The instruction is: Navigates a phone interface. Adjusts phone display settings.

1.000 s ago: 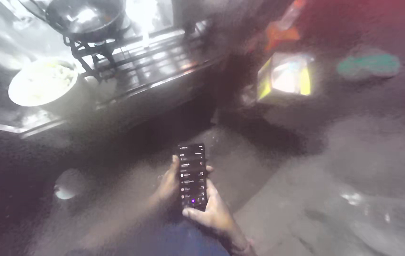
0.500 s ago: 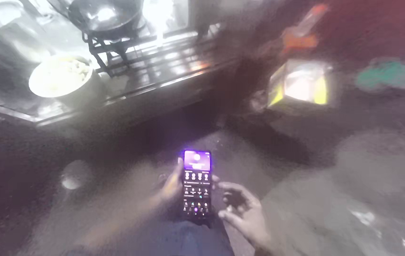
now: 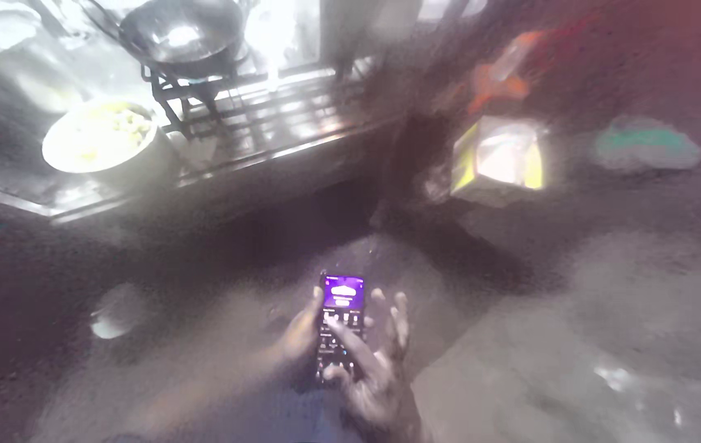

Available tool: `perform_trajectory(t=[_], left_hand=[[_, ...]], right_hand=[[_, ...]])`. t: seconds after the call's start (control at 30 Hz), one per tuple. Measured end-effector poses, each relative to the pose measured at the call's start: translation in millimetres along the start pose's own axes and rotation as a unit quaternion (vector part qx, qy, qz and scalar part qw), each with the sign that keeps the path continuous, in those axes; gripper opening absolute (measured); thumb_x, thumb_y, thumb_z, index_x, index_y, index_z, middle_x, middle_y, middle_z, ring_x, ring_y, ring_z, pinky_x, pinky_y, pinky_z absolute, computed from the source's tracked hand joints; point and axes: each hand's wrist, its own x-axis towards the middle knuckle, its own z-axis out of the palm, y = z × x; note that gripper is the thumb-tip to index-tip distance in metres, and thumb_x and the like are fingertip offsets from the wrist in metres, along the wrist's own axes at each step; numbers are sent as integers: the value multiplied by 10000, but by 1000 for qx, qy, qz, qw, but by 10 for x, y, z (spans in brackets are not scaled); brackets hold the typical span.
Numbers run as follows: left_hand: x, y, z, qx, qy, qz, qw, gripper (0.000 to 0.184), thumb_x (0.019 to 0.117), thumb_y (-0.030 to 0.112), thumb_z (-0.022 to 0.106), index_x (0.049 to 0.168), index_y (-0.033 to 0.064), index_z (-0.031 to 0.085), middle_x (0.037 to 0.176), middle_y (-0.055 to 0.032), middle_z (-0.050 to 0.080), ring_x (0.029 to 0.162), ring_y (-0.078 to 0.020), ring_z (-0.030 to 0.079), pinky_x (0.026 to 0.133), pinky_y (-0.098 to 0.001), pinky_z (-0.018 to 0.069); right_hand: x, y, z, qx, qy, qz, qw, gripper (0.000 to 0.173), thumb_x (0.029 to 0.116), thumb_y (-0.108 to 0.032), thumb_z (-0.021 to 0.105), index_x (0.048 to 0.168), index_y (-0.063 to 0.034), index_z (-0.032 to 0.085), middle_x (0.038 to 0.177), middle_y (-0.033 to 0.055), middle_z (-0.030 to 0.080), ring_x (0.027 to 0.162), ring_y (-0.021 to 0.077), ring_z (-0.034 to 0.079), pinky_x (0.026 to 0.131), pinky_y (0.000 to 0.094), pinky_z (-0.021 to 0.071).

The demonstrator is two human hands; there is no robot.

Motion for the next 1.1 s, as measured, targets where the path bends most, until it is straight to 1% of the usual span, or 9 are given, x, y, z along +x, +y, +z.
perform_trajectory(t=[0.1,0.17,0.23,0.3,0.4,0.6,0.7,0.87,1.1], left_hand=[[-32,-11,-10,9,7,2,1000,575,1095,415,91,1239,124,565,1057,62,708,1015,1,664,913,-214,551],[-45,-58,-49,2,-5,14,1000,584,1094,440,96,1239,142,577,1074,69,713,1034,2,664,935,-217,549],[-43,-106,-57,-30,2,4,1000,637,1081,495,102,1231,136,606,1071,25,736,1023,-51,690,925,-268,571],[-41,-126,-65,-47,4,0,999,666,1072,520,92,1247,132,604,1082,-1,739,1025,-84,699,918,-298,581],[-51,-126,-83,-63,-22,7,998,669,1063,563,117,1249,155,613,1107,-16,746,1039,-116,709,925,-324,588],[-29,-181,-152,-77,-43,34,996,613,1020,650,299,1255,196,637,1132,14,739,1065,-91,694,948,-312,573],[1,-214,-159,-127,-91,16,988,711,936,751,381,1277,193,662,1149,-58,735,1061,-165,706,933,-372,583],[18,-260,-187,-163,-148,-12,975,779,922,787,358,1322,177,633,1191,-116,715,1065,-229,704,922,-415,585],[29,-242,-204,-140,-136,5,981,751,918,782,371,1304,201,651,1179,-79,728,1076,-197,706,938,-389,582]], right_hand=[[-22,11,34,-10,-22,-5,1000,554,943,-761,390,1313,-444,655,1691,15,244,1579,341,3,1246,603,20],[-14,-3,22,25,22,-5,999,525,947,-743,430,1304,-426,649,1682,-3,255,1580,298,63,1268,563,73],[11,-38,-42,86,84,23,992,426,928,-643,600,1223,-346,678,1608,4,376,1534,254,251,1242,463,275],[47,-50,-91,157,126,65,977,301,871,-408,773,1131,-277,699,1504,-7,481,1370,150,482,1089,303,479],[44,3,-112,269,143,99,947,257,849,-152,805,1083,-224,726,1365,-19,577,1092,74,646,866,203,591],[-91,7,-84,318,136,97,933,187,877,-67,737,998,-209,724,1165,-29,668,1012,93,679,819,223,609],[-169,30,-54,355,127,84,922,152,903,-74,704,991,-197,715,1130,-17,690,1061,138,686,886,299,615],[-189,42,-72,393,122,44,910,101,943,-91,621,980,-165,679,1066,18,700,967,177,708,879,352,618],[-176,27,-102,293,136,54,945,97,944,-198,686,1040,-190,702,1061,-51,700,989,95,691,837,239,605]])
